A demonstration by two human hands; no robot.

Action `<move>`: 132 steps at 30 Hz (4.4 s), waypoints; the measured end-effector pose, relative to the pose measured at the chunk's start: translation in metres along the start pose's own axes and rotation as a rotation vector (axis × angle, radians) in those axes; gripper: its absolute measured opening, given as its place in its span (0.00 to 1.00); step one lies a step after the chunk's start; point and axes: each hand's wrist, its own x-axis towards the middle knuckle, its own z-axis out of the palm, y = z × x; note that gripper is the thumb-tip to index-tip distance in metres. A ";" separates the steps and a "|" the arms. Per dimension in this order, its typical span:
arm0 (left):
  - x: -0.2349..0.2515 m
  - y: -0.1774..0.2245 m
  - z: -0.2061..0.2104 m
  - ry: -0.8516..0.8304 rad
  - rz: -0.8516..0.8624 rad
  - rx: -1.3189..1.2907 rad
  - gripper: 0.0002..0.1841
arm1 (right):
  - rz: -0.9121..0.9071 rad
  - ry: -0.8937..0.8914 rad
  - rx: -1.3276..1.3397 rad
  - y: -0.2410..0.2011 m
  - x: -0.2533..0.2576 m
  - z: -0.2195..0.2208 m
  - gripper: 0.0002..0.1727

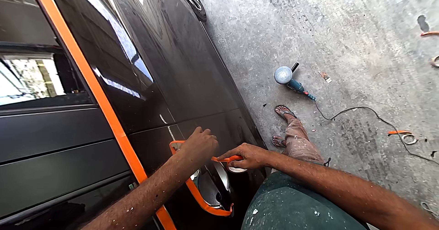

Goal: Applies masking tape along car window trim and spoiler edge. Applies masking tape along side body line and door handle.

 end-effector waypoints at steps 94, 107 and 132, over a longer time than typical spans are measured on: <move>0.022 0.034 0.015 -0.098 -0.047 -0.115 0.11 | 0.027 -0.141 0.146 0.058 -0.032 0.038 0.25; 0.030 0.064 0.028 -0.125 0.019 -0.163 0.10 | 0.158 -0.194 0.307 0.053 -0.033 0.043 0.25; 0.010 0.082 0.035 -0.052 0.018 0.015 0.11 | 0.213 0.010 -0.183 0.016 -0.116 0.057 0.28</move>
